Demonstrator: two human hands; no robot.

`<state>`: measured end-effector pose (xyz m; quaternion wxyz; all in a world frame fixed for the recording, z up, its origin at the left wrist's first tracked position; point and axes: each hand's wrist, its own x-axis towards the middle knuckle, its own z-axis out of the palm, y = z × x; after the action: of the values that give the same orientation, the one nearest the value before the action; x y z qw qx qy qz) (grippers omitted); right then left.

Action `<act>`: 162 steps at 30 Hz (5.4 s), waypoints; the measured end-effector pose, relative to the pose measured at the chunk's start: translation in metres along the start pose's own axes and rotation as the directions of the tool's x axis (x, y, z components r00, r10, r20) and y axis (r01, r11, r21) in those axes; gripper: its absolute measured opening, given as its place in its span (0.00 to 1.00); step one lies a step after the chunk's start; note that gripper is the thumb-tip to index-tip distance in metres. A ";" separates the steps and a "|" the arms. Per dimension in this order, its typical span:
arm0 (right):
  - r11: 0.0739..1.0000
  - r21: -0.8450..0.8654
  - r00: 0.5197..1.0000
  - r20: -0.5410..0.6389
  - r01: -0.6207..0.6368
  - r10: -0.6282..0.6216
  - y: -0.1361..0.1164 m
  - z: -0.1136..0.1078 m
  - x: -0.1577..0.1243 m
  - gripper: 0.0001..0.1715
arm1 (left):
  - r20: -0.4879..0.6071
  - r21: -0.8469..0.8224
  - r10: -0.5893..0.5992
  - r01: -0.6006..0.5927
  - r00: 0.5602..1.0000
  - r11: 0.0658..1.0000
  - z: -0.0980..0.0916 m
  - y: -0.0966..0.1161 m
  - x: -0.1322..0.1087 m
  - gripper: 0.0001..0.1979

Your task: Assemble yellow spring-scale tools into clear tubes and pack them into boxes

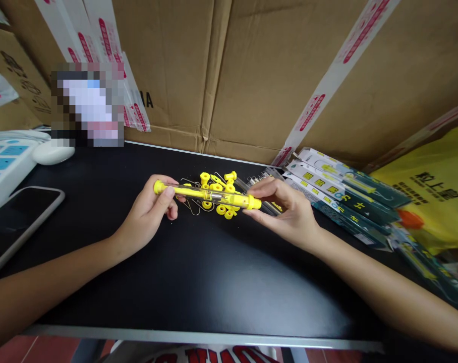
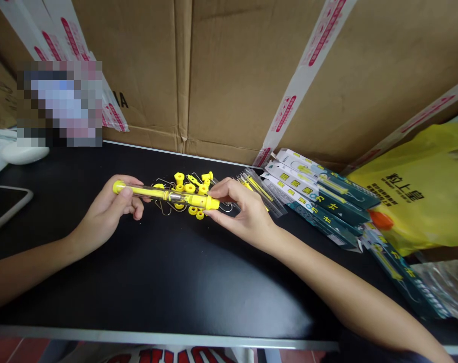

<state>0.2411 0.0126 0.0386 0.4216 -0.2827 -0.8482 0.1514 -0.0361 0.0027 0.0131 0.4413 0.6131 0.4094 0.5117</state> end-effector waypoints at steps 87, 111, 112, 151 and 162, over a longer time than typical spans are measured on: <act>0.614 0.605 0.810 0.092 -0.507 0.579 0.025 -0.023 0.020 0.15 | 0.353 -0.087 -0.291 0.341 0.889 0.936 0.001 0.003 0.006 0.19; 0.949 -0.180 0.931 0.216 -0.259 0.296 -0.007 0.001 0.041 0.13 | 0.257 -0.200 -0.315 0.369 0.914 0.907 0.013 0.013 -0.003 0.22; 0.887 -0.402 0.909 0.239 -0.228 0.342 -0.006 -0.006 0.041 0.08 | 0.225 -0.208 -0.338 0.384 0.914 0.900 0.011 0.013 -0.002 0.20; 0.806 -0.058 0.711 0.437 -0.589 0.551 0.011 -0.027 0.035 0.07 | 0.258 -0.143 -0.383 0.427 0.887 0.893 0.019 0.009 -0.002 0.12; 0.942 -0.114 0.845 0.417 -0.316 0.334 -0.008 -0.030 0.020 0.11 | 0.367 -0.156 -0.322 0.399 0.873 0.904 0.071 0.023 0.013 0.10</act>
<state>0.2531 0.0194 0.0732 0.1862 -0.3900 -0.8629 0.2619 0.0369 0.0001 0.0323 0.6589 0.5484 0.3754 0.3523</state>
